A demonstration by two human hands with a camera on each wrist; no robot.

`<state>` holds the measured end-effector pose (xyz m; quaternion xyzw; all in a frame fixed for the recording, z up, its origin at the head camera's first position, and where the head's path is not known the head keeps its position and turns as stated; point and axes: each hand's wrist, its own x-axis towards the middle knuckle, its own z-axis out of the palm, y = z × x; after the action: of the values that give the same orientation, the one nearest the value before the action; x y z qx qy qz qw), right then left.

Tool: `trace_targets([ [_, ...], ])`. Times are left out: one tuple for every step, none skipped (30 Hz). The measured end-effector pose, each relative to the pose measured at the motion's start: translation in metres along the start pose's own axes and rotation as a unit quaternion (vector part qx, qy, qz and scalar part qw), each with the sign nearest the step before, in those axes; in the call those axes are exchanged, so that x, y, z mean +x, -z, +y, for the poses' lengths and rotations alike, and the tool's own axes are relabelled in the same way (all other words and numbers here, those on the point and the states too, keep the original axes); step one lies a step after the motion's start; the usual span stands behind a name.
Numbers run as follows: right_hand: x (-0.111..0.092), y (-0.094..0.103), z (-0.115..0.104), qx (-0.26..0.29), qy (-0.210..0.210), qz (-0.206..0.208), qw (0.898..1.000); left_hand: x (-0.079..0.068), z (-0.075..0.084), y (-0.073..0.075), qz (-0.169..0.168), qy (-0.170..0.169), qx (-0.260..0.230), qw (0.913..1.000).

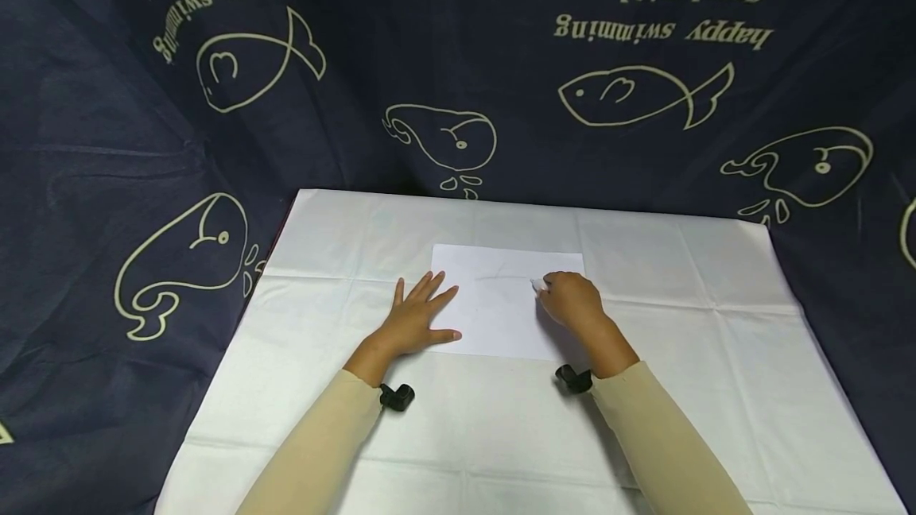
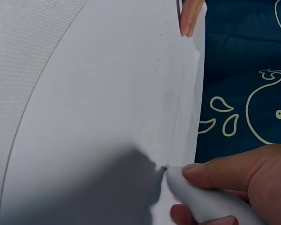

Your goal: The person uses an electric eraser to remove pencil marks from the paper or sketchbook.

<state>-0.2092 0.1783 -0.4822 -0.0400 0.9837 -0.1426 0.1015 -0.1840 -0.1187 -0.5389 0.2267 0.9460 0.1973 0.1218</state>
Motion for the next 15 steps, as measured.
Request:
trace_targets([
  [0.0003, -0.0004, -0.0001, 0.001, 0.002, 0.001, 1.0, 0.0, 0.0001, -0.0001, -0.001, 0.0, 0.002, 1.0],
  [0.0005, -0.0006, -0.0004, 0.001, 0.004, 0.001, 1.0, -0.0001, 0.0003, -0.0003, -0.002, 0.0, 0.003, 1.0],
  [0.0006, -0.0009, -0.0005, 0.001, 0.005, 0.0, 1.0, 0.0, 0.0004, -0.0005, -0.002, 0.0, 0.003, 1.0],
  [0.0005, -0.001, -0.0007, 0.001, 0.005, -0.001, 1.0, 0.0, 0.0005, -0.0008, -0.003, 0.0, 0.004, 1.0],
  [0.0006, -0.0011, -0.0003, 0.001, 0.003, -0.003, 1.0, -0.0001, 0.0007, -0.0008, -0.003, 0.0, 0.004, 1.0],
  [0.0, -0.0007, -0.0003, 0.0, 0.0, -0.005, 1.0, -0.0001, 0.0009, -0.0008, -0.004, 0.0, 0.004, 1.0],
  [-0.0003, -0.0006, 0.0001, -0.002, -0.002, -0.007, 1.0, -0.0001, 0.0011, -0.0008, -0.003, -0.001, 0.002, 1.0],
  [-0.0005, -0.0002, 0.0005, -0.003, -0.004, -0.006, 1.0, -0.0002, 0.0014, -0.0005, -0.001, -0.002, 0.0, 1.0],
  [-0.0008, 0.0001, 0.0009, -0.004, -0.003, -0.004, 1.0, -0.0003, 0.0016, -0.0002, 0.0, -0.002, -0.001, 1.0],
  [-0.0009, 0.0005, 0.0012, -0.004, -0.002, -0.002, 1.0, -0.0006, 0.0019, 0.0002, 0.0, -0.002, -0.003, 1.0],
  [-0.0008, 0.0005, 0.0015, -0.005, 0.001, 0.001, 1.0, -0.0007, 0.0021, 0.0005, 0.001, -0.002, -0.004, 1.0],
  [-0.0008, 0.0008, 0.0014, -0.005, 0.006, 0.005, 1.0, -0.0008, 0.0021, 0.0008, 0.0, -0.002, -0.003, 1.0],
  [-0.0005, 0.0008, 0.0013, -0.005, 0.011, 0.008, 1.0, -0.0009, 0.0022, 0.001, -0.001, -0.001, -0.003, 1.0],
  [-0.0003, 0.0009, 0.0011, -0.006, 0.014, 0.011, 1.0, -0.0009, 0.0022, 0.0012, -0.001, 0.0, -0.002, 1.0],
  [-0.0003, 0.001, 0.0007, -0.006, 0.018, 0.011, 1.0, -0.0009, 0.002, 0.0011, -0.001, 0.0, -0.003, 1.0],
])
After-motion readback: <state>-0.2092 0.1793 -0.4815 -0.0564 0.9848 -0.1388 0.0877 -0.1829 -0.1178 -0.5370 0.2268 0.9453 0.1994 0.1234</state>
